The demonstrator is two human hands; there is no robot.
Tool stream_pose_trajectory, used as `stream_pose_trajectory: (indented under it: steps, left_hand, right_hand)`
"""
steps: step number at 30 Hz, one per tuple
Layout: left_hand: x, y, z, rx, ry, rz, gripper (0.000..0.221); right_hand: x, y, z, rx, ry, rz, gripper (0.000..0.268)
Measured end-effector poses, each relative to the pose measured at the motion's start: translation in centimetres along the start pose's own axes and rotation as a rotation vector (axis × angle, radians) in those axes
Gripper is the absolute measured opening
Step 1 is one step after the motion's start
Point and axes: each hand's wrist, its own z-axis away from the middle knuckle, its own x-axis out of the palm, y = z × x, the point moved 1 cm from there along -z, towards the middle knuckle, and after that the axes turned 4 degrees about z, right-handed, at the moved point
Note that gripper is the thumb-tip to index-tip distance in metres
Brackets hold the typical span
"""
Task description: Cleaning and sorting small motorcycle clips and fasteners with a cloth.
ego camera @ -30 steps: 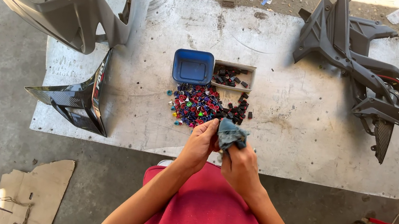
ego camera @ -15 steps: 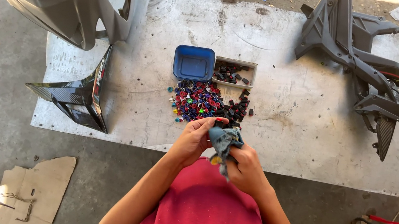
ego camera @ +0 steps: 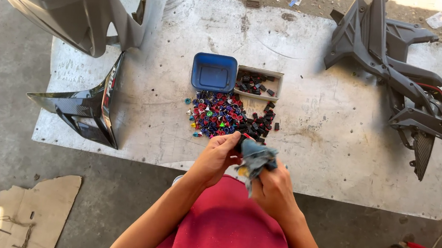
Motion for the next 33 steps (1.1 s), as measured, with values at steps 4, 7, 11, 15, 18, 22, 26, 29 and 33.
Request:
stream_pose_trajectory:
  steps: [4,7,11,15,18,22,26,29,33]
  left_hand:
    - [2.2,1.1,1.3,-0.018,-0.033,0.017,0.032]
    - [2.1,1.8,1.2,0.008,0.02,0.153,0.033]
    - [0.9,0.5,0.5,-0.018,-0.016,0.079,0.032]
    - [2.3,1.8,1.3,0.014,0.046,0.126,0.034]
    - [1.9,1.7,0.9,0.048,0.032,0.115,0.034]
    - [1.7,0.9,1.1,0.012,0.023,0.046,0.033]
    - [2.0,0.9,0.9,0.016,-0.017,0.074,0.036]
    - [1.3,1.5,0.9,0.03,-0.079,0.075,0.04]
    - [1.4,-0.9,-0.3,0.125,0.013,-0.023,0.03]
  right_hand:
    - [1.3,1.5,1.1,-0.033,-0.002,0.105,0.017]
    - [0.0,0.2,0.0,-0.101,-0.09,0.015,0.021]
    - [-0.1,1.0,-0.2,-0.012,-0.005,0.043,0.022]
    - [1.1,1.6,1.2,-0.089,-0.092,0.031,0.019]
    - [1.2,1.5,1.8,-0.097,-0.055,-0.035,0.015]
    - [-0.2,0.0,-0.4,-0.034,0.053,0.032,0.021]
    - [-0.2,0.4,0.7,-0.033,-0.105,-0.005,0.006]
    - [0.3,0.7,1.6,0.025,-0.121,-0.143,0.015]
    - [0.2,1.7,1.2,0.064,0.036,0.035,0.012]
